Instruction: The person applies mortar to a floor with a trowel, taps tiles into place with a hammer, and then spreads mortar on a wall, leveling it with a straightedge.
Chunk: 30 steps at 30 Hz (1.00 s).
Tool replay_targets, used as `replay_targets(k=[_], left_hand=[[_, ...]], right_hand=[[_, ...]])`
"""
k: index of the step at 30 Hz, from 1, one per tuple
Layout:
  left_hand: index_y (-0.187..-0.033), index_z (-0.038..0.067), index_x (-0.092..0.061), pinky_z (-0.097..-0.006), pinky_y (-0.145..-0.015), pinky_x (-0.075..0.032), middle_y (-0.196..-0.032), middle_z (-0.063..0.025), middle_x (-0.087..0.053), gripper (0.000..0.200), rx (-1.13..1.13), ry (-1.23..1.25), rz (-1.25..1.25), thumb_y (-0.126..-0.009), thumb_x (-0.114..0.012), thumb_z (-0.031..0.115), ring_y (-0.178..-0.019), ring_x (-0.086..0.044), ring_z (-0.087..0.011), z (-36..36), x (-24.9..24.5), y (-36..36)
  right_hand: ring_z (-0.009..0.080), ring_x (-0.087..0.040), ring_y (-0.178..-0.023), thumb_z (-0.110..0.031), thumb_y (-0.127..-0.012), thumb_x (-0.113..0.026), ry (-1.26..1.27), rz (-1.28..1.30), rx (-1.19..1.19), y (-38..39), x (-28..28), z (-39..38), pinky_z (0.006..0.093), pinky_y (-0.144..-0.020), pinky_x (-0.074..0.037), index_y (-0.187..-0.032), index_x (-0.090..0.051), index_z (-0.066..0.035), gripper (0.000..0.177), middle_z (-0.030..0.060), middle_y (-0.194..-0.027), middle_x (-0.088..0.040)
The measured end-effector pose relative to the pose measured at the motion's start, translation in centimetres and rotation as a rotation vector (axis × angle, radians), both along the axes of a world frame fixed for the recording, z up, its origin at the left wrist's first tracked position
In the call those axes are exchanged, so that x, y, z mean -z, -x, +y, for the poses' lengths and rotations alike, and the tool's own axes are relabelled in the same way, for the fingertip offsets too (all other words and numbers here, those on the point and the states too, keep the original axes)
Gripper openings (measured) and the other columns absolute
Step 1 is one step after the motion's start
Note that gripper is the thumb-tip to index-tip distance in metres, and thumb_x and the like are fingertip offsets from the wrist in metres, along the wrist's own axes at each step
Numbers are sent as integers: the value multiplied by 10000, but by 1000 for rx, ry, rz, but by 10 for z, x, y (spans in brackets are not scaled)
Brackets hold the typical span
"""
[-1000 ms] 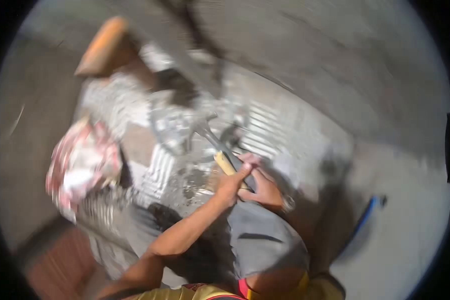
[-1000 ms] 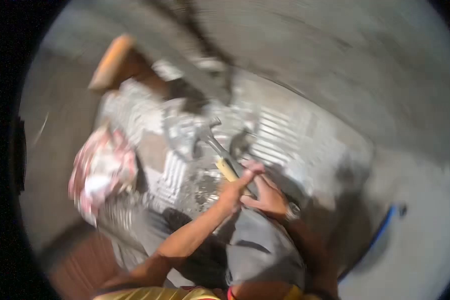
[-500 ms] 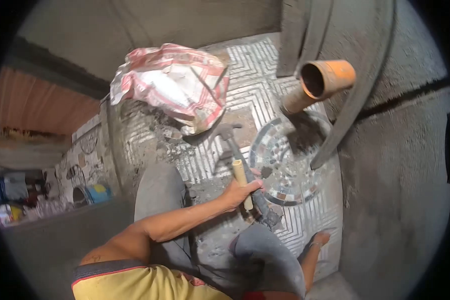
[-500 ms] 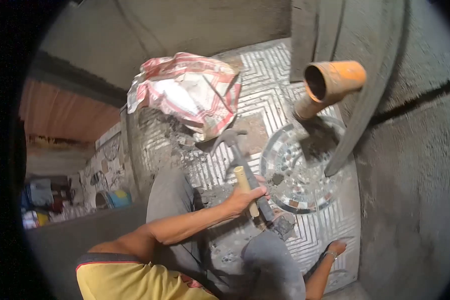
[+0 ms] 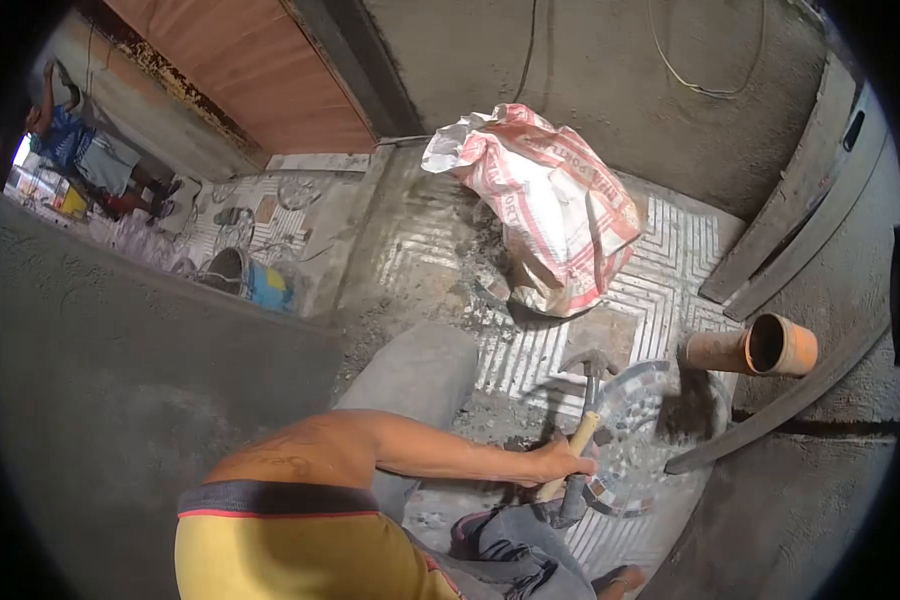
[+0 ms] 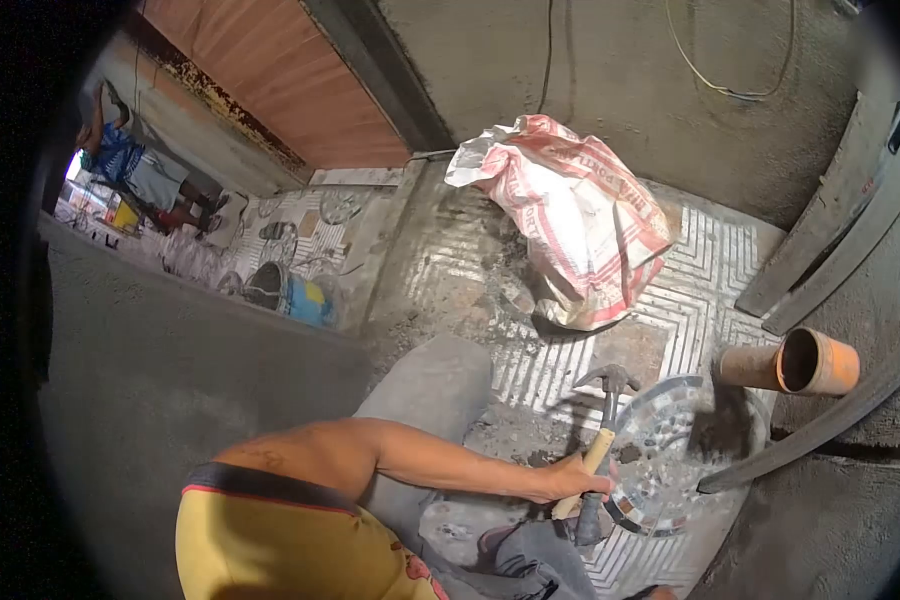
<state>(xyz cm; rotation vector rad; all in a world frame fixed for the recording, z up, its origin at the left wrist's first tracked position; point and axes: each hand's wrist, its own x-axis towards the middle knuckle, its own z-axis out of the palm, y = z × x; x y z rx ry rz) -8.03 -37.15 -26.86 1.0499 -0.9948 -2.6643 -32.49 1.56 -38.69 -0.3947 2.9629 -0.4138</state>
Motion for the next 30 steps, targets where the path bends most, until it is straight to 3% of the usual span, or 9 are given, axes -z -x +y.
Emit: replay_targets(k=[4,6,10,14,17,20,21,25,30], left_hand=[[-1040,82,-590,-252,-682,-466,-823,-11,-574,355,74,209,-113,-792,-707,307,-747,-550,-97,11,37,5],[-1044,70,-603,-248,-682,-466,-824,-10,-577,364,153,62,-118,-786,-712,304,-762,-551,-95,2,17,5],[-936,22,-636,-263,-541,-450,-741,-48,-602,348,52,-57,57,-776,-709,323,-632,-551,-108,9,10,19],[-968,32,-636,-268,-659,-484,-845,-44,-631,249,-83,-154,270,-812,-674,222,-767,-585,-124,-13,-32,20],[-1012,40,-613,-276,-768,-494,-898,-39,-625,232,-238,-202,347,-816,-669,151,-856,-593,-142,-51,-77,-6],[-1024,44,-588,-302,-773,-502,-883,-40,-604,276,-511,-170,335,-786,-699,130,-823,-591,-158,-94,-83,-41],[-1030,48,-581,-315,-767,-506,-877,-39,-598,298,-622,-122,260,-774,-711,129,-814,-592,-162,-116,-81,-55],[-1020,65,-579,-339,-719,-503,-856,-30,-585,307,-1040,25,44,-758,-726,132,-789,-588,-169,-224,-63,-125],[-953,67,-579,-354,-621,-478,-835,-37,-575,231,-1573,49,56,-776,-708,141,-703,-569,-187,-368,-39,-252]], right_hand=[[181,-546,-774,-185,-876,-561,343,-194,-313,-14,-22,-86,295,-697,-461,-1095,-580,24,303,92,-938,-589],[158,-560,-737,-153,-877,-567,493,-372,-477,-34,-42,-150,279,-668,-478,-1080,-596,14,264,74,-910,-601],[146,-567,-798,-81,-852,-598,598,-784,-502,-99,-161,-283,276,-724,-472,-1034,-612,43,220,65,-914,-614],[180,-581,-939,-111,-885,-582,581,-1183,-427,-87,-219,-301,296,-838,-467,-1094,-603,40,258,103,-1066,-614],[163,-590,-912,-208,-915,-556,434,-899,-585,-70,-280,-288,291,-748,-502,-1096,-586,15,288,75,-1047,-602],[268,-560,-1065,-300,-919,-584,132,-987,-781,-122,-331,-374,362,-926,-433,-1162,-601,-10,378,139,-1163,-610],[230,-558,-1054,-261,-936,-560,326,-1037,-915,-114,-332,-363,349,-921,-433,-1155,-606,-25,326,104,-1147,-607],[154,-576,-915,-145,-951,-516,195,-614,-787,-91,-388,-307,276,-761,-493,-1164,-582,-1,265,85,-1042,-616],[138,-553,-826,-179,-944,-549,285,-661,-490,-117,-438,-268,275,-749,-472,-1118,-596,6,258,63,-920,-611]])
